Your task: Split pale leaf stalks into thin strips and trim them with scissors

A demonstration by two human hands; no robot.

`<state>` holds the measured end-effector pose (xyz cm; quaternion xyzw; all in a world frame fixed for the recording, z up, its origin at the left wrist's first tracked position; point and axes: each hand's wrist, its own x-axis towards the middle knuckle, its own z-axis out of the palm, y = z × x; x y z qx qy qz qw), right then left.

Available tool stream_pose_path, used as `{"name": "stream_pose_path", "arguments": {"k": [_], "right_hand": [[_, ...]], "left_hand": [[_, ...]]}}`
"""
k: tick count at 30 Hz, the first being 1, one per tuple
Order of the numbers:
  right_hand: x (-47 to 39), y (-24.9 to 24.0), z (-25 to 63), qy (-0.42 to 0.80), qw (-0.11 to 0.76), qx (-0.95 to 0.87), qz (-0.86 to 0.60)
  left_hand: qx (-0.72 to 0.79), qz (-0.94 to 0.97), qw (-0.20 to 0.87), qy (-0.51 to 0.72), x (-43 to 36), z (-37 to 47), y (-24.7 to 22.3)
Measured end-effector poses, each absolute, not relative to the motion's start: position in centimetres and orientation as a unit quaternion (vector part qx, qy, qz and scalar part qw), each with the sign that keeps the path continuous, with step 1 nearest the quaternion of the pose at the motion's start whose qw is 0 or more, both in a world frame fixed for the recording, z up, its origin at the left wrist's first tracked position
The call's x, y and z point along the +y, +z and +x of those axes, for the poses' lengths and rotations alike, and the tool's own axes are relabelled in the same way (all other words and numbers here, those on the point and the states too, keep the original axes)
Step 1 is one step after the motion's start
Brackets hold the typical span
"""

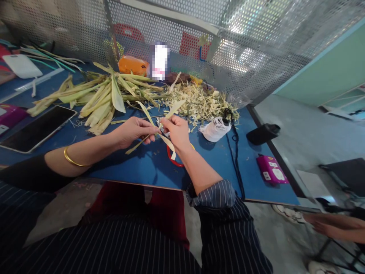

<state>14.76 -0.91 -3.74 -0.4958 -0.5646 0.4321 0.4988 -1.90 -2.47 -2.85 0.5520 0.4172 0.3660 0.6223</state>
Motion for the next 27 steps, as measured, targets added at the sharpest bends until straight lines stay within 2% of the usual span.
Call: {"name": "stream_pose_path", "arguments": {"k": [3,6,8,9,12,14,19,27], "right_hand": [[-0.8,-3.1,15.6,0.353,0.525,-0.595,-0.496],[-1.9,-2.1,16.1,0.137,0.575,-0.628,-0.506],[-3.0,-1.7,15.8,0.036,0.54,-0.677,-0.498],[-3.5,-1.8,15.5,0.023,0.507,-0.711,-0.487],[-4.2,-2.7,14.1,0.078,0.397,-0.773,-0.489],[-4.0,-3.6,13.4,0.109,0.367,-0.776,-0.501],[-3.1,-4.9,13.1,0.153,0.386,-0.753,-0.51],[-3.5,-4.3,13.1,0.165,0.389,-0.785,-0.453]], "left_hand": [[0.411,0.512,0.646,0.389,-2.2,-2.1,-2.8],[0.388,0.481,0.662,0.424,-1.7,-2.4,-3.1],[0.376,0.47,0.659,0.45,-1.4,-2.6,-3.3],[0.373,0.466,0.656,0.463,-1.2,-2.6,-3.4],[0.369,0.456,0.649,0.485,-1.1,-2.6,-3.6],[0.37,0.449,0.649,0.491,-1.2,-2.4,-3.7],[0.373,0.434,0.65,0.5,-1.4,-2.0,-3.9],[0.399,0.395,0.636,0.53,-1.5,-1.8,-3.7]]}}
